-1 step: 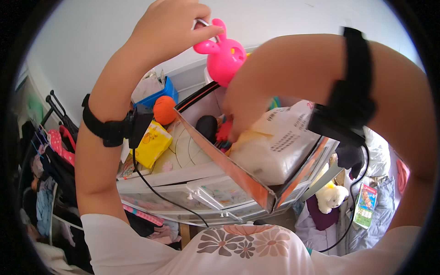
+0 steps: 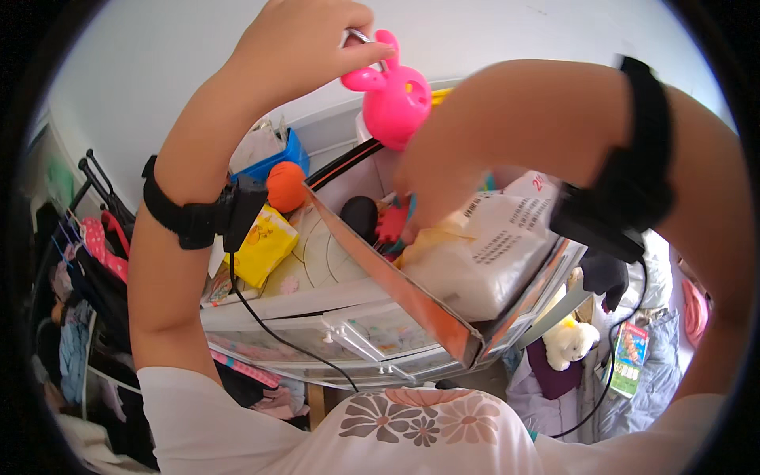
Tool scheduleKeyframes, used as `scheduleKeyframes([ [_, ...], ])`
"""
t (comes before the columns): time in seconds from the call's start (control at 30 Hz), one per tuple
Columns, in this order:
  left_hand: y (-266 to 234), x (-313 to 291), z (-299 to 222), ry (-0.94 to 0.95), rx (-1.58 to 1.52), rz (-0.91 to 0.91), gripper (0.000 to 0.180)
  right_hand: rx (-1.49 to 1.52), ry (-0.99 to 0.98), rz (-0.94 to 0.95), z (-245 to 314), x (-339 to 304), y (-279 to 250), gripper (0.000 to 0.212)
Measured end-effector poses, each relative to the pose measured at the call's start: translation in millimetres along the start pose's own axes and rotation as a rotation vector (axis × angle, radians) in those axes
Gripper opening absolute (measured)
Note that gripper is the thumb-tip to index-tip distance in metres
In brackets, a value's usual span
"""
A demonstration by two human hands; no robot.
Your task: The recorder tidies up a cluttered chest of drawers by sorting toys and stationery into a box.
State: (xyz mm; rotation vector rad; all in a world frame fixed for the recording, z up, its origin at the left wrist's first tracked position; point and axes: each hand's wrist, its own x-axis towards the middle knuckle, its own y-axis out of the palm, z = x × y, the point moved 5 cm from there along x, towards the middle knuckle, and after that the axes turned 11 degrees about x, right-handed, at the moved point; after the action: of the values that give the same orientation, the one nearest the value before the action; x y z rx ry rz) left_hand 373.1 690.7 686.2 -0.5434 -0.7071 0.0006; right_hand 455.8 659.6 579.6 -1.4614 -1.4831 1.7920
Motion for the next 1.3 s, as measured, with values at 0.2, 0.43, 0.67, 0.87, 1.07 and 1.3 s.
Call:
scheduleKeyframes([
  [0.2, -2.2, -3.8, -10.9, 0.178, -0.072, 0.036, 0.031, 0.118, -0.023, -0.177, -4.4, -41.1, 1.5, 0.05],
  [0.43, 25.5, 5.6, -29.9, 0.066, 0.103, 0.194, 0.036, 0.267, -0.027, -0.235, 0.2, -51.8, 13.7, 0.047],
  [0.67, 67.7, -8.2, -38.2, 0.069, -0.007, 0.316, 0.034, 0.211, 0.014, -0.268, 5.0, -67.9, 15.9, 0.048],
  [0.87, 37.1, -9.8, -27.1, 0.212, -0.215, -0.175, 0.037, 0.236, -0.027, -0.445, 19.3, -87.3, 5.7, 0.034],
  [1.07, -32.4, -56.2, 20.6, 0.031, -0.679, -0.115, 0.033, 0.042, -0.165, -0.62, 44.6, -123.9, 24.8, 0.055],
  [1.3, 1.5, -213.1, 45.1, 0.005, -0.443, 0.687, 0.043, -0.248, -0.533, -0.744, 62.3, -150.0, 60.3, 0.068],
])
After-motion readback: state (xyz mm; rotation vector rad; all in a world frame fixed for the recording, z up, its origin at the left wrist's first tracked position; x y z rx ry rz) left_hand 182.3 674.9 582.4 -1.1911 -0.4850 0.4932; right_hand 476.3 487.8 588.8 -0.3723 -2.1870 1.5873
